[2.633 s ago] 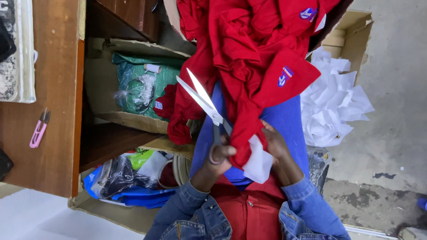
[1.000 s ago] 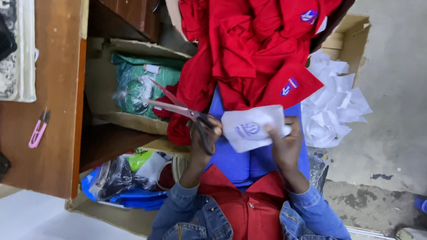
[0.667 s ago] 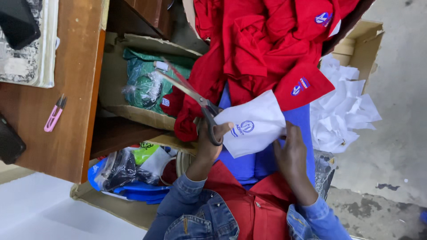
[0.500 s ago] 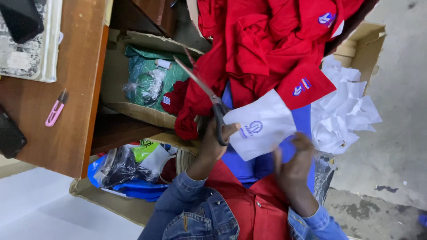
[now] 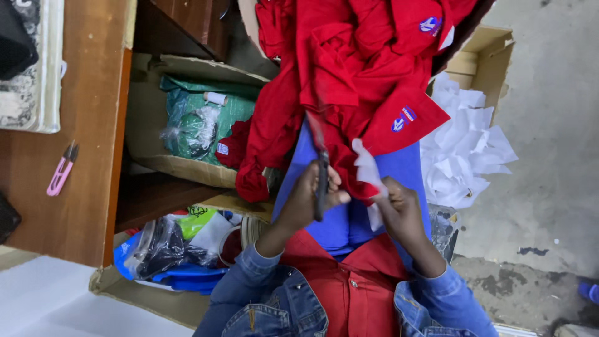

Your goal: The person sits on the floor and uses scissors to cut white paper or fabric pieces from a red garment. They repeatedly trim the white sections and place the cut pieces into a cardboard box.

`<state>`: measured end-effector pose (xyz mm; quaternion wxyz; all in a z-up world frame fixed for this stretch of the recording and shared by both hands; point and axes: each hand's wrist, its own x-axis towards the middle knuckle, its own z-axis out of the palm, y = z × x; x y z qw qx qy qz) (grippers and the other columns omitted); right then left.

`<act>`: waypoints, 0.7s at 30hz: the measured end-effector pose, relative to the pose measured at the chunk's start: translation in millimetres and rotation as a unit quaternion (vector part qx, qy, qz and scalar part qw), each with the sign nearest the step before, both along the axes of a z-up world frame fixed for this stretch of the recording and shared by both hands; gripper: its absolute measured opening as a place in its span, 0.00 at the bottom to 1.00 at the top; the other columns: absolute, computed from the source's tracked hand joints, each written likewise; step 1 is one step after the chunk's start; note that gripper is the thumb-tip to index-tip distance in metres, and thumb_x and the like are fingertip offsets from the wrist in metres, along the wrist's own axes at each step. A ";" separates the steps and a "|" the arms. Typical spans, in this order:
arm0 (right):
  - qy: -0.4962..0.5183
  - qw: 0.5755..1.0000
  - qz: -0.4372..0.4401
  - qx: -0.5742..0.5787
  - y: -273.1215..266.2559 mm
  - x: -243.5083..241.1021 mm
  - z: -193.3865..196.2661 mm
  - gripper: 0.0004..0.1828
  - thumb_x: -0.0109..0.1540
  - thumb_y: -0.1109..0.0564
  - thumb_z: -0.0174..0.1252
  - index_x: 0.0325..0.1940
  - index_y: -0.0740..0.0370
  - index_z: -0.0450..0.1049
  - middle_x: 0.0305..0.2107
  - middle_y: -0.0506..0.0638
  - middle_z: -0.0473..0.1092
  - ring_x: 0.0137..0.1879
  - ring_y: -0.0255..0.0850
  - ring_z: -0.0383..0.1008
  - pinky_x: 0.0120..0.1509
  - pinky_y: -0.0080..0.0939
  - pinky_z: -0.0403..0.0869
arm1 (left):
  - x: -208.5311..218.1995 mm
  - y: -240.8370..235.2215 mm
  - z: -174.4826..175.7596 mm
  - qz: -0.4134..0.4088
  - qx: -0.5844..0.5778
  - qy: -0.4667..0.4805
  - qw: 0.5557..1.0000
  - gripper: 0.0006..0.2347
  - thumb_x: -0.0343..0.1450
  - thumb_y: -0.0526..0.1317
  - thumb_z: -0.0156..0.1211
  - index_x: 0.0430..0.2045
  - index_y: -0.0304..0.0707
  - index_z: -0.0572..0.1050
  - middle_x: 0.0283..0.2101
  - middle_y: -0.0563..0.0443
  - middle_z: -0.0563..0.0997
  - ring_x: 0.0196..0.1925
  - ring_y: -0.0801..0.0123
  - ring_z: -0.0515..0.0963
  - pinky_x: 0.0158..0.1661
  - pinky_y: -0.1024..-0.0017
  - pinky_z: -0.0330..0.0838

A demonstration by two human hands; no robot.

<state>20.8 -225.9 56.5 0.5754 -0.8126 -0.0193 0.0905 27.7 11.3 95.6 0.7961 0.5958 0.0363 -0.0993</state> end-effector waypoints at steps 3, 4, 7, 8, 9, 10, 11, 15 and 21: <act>0.033 0.996 0.055 0.067 10.2 8.5 7.2 0.12 0.55 0.57 0.76 0.33 0.58 0.78 0.11 0.49 0.74 0.21 0.33 0.65 0.27 0.33 0.65 | -7.3 -17.4 6.6 -0.024 0.036 -0.003 0.999 0.24 0.57 0.31 0.84 0.42 0.34 0.74 0.29 0.53 0.75 0.34 0.72 0.75 0.39 0.72 0.72; 0.069 0.987 0.064 0.129 13.8 10.1 3.1 0.13 0.55 0.58 0.76 0.33 0.60 0.77 0.12 0.46 0.71 0.21 0.31 0.65 0.27 0.30 0.64 | -3.1 -27.1 18.8 -0.012 -0.031 0.014 0.999 0.21 0.60 0.30 0.82 0.41 0.34 0.75 0.29 0.54 0.75 0.33 0.75 0.75 0.38 0.76 0.72; 0.127 0.958 0.084 0.242 15.6 9.9 -11.7 0.11 0.58 0.60 0.72 0.34 0.63 0.74 0.12 0.46 0.70 0.19 0.29 0.67 0.24 0.27 0.65 | -6.1 -31.6 -11.9 0.006 -0.088 0.041 0.995 0.16 0.64 0.31 0.79 0.41 0.34 0.76 0.28 0.55 0.74 0.32 0.78 0.75 0.36 0.81 0.71; 0.150 0.940 0.096 0.291 13.5 8.5 -16.9 0.08 0.61 0.61 0.68 0.34 0.63 0.73 0.12 0.48 0.72 0.18 0.29 0.70 0.23 0.27 0.66 | -10.6 -30.1 -33.6 0.013 -0.080 0.053 0.995 0.15 0.65 0.32 0.79 0.40 0.33 0.76 0.27 0.55 0.72 0.31 0.79 0.74 0.34 0.82 0.69; 0.152 0.940 0.095 0.290 12.9 4.9 -24.1 0.08 0.61 0.61 0.68 0.34 0.63 0.73 0.12 0.48 0.72 0.18 0.29 0.70 0.23 0.27 0.66 | -11.7 -31.2 -42.5 0.013 -0.081 0.054 0.995 0.15 0.65 0.32 0.79 0.40 0.33 0.76 0.27 0.55 0.72 0.31 0.79 0.74 0.34 0.82 0.69; 0.143 0.939 0.050 0.309 12.7 2.3 -31.5 0.10 0.66 0.56 0.63 0.32 0.62 0.73 0.12 0.48 0.71 0.18 0.30 0.69 0.23 0.28 0.66 | -12.2 -31.9 -51.5 0.019 -0.090 0.066 0.994 0.16 0.64 0.32 0.79 0.40 0.32 0.76 0.23 0.55 0.73 0.24 0.81 0.74 0.26 0.86 0.65; 0.134 0.935 0.005 0.327 12.4 -0.5 -38.8 0.16 0.71 0.50 0.58 0.31 0.60 0.73 0.12 0.48 0.69 0.17 0.30 0.68 0.23 0.29 0.66 | -12.9 -32.6 -60.3 0.025 -0.099 0.078 0.992 0.17 0.62 0.31 0.79 0.40 0.31 0.76 0.20 0.55 0.74 0.17 0.83 0.74 0.17 0.90 0.61; 0.102 0.939 -0.080 0.318 14.4 -13.3 -50.0 0.19 0.73 0.47 0.55 0.31 0.58 0.72 0.13 0.47 0.69 0.19 0.29 0.67 0.24 0.26 0.63 | 1.3 -19.1 -72.6 0.017 -0.048 0.021 0.998 0.16 0.61 0.29 0.79 0.39 0.32 0.78 0.26 0.49 0.76 0.20 0.78 0.75 0.19 0.84 0.65; 0.144 0.953 -0.018 0.266 15.2 -15.0 -81.9 0.30 0.50 0.44 0.80 0.46 0.58 0.73 0.27 0.45 0.75 0.31 0.30 0.73 0.34 0.31 0.73 | 11.9 -10.4 -77.4 0.056 0.107 -0.005 0.993 0.09 0.64 0.29 0.73 0.34 0.34 0.80 0.23 0.54 0.76 0.24 0.81 0.74 0.24 0.86 0.64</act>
